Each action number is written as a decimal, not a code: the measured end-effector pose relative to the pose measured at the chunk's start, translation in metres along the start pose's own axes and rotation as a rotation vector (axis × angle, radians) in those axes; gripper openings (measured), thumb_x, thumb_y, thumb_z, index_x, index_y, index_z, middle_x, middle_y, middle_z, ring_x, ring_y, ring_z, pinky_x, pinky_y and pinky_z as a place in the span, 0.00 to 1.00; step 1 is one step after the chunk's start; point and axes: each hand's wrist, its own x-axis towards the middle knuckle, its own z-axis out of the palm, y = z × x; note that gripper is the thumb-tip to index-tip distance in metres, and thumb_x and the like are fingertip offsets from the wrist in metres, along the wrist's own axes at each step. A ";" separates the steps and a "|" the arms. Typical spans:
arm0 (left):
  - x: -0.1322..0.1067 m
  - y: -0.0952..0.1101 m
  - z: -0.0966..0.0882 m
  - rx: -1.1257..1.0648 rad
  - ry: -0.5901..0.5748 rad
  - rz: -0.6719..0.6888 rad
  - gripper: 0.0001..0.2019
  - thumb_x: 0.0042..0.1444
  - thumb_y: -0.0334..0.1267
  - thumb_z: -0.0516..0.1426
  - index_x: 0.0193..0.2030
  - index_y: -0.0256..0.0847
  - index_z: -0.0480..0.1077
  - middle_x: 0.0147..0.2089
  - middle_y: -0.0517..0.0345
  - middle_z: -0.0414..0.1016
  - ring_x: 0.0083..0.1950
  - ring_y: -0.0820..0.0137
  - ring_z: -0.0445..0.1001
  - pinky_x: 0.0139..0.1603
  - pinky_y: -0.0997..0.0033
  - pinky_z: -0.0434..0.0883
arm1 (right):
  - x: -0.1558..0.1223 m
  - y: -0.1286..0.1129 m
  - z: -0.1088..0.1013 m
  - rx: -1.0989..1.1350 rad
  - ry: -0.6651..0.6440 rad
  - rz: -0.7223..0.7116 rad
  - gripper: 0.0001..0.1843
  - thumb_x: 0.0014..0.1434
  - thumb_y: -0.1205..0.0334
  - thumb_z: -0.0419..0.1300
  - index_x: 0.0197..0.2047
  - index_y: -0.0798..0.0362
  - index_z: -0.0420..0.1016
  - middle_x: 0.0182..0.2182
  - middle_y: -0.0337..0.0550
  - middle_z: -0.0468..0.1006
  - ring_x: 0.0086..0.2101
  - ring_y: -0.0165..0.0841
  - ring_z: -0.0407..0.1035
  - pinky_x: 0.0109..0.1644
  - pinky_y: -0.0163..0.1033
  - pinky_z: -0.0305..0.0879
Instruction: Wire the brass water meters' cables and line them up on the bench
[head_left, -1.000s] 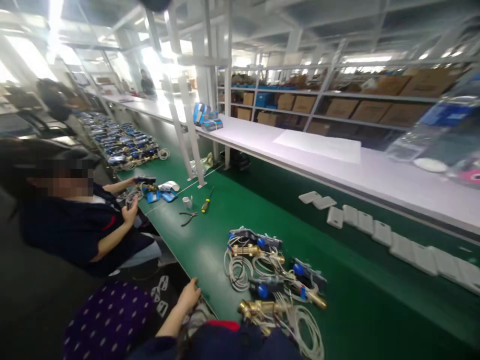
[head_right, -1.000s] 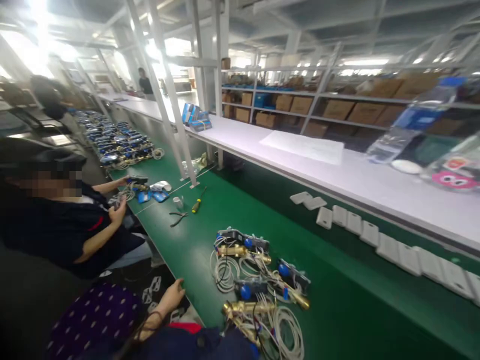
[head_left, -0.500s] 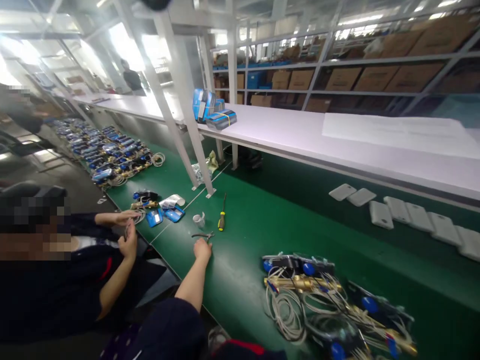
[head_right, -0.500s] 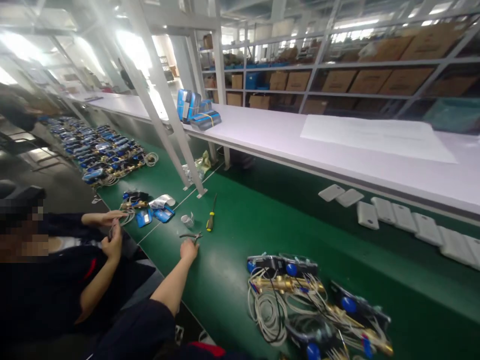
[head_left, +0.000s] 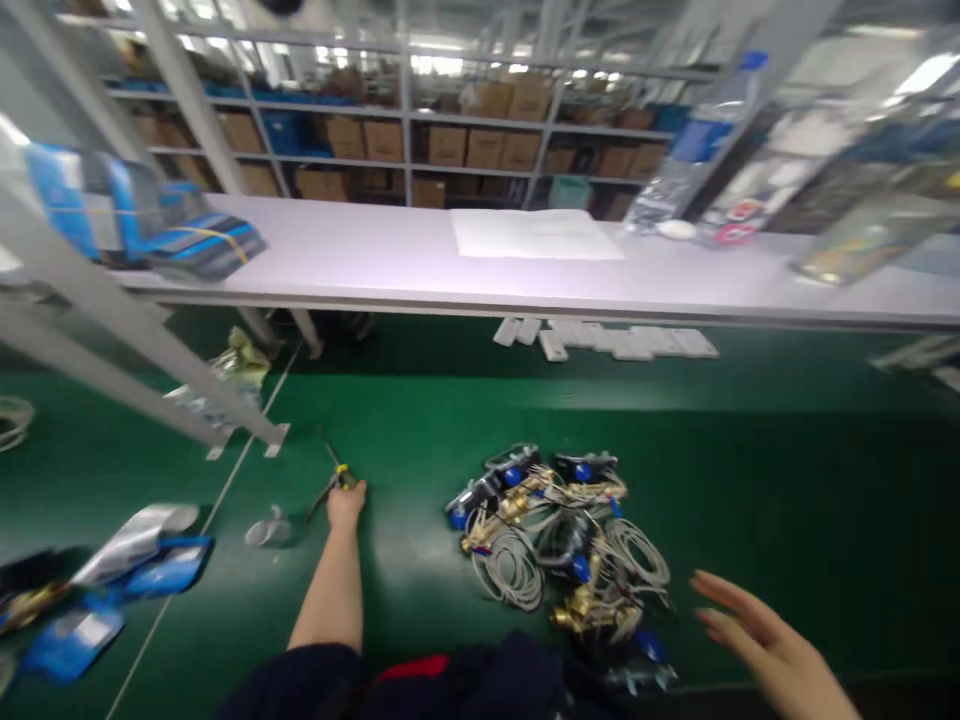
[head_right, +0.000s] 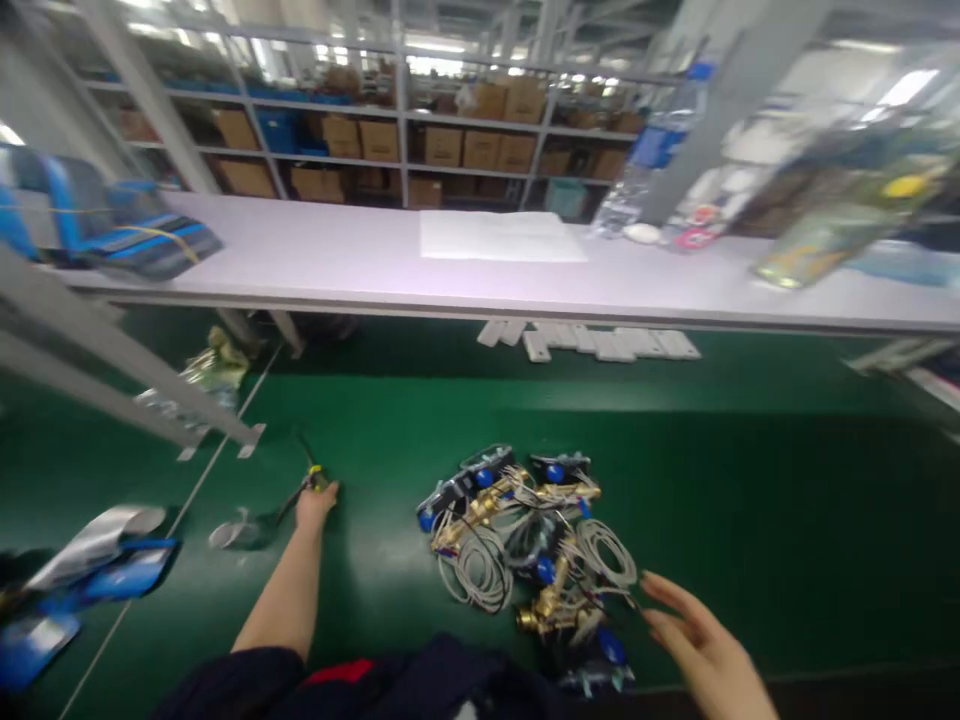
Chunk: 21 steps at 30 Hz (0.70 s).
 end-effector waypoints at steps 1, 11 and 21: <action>-0.007 0.007 -0.001 -0.006 -0.045 0.042 0.16 0.51 0.43 0.57 0.40 0.30 0.68 0.40 0.39 0.74 0.44 0.54 0.74 0.40 0.62 0.71 | -0.007 0.001 0.012 0.075 -0.036 0.058 0.33 0.35 0.36 0.65 0.38 0.53 0.76 0.38 0.54 0.78 0.36 0.45 0.73 0.36 0.43 0.72; -0.235 0.014 0.043 -0.299 -0.439 0.859 0.26 0.42 0.49 0.58 0.45 0.35 0.66 0.47 0.42 0.72 0.49 0.54 0.71 0.51 0.56 0.68 | -0.010 -0.088 0.155 0.636 -0.579 -0.301 0.29 0.56 0.39 0.55 0.50 0.54 0.68 0.47 0.50 0.72 0.45 0.39 0.68 0.52 0.46 0.63; -0.308 0.025 0.039 -0.720 -0.368 0.616 0.30 0.49 0.63 0.51 0.44 0.38 0.74 0.31 0.51 0.74 0.39 0.58 0.73 0.39 0.63 0.73 | 0.157 -0.191 -0.031 -0.124 0.183 -0.776 0.18 0.62 0.55 0.47 0.51 0.56 0.62 0.41 0.53 0.71 0.39 0.41 0.68 0.41 0.43 0.64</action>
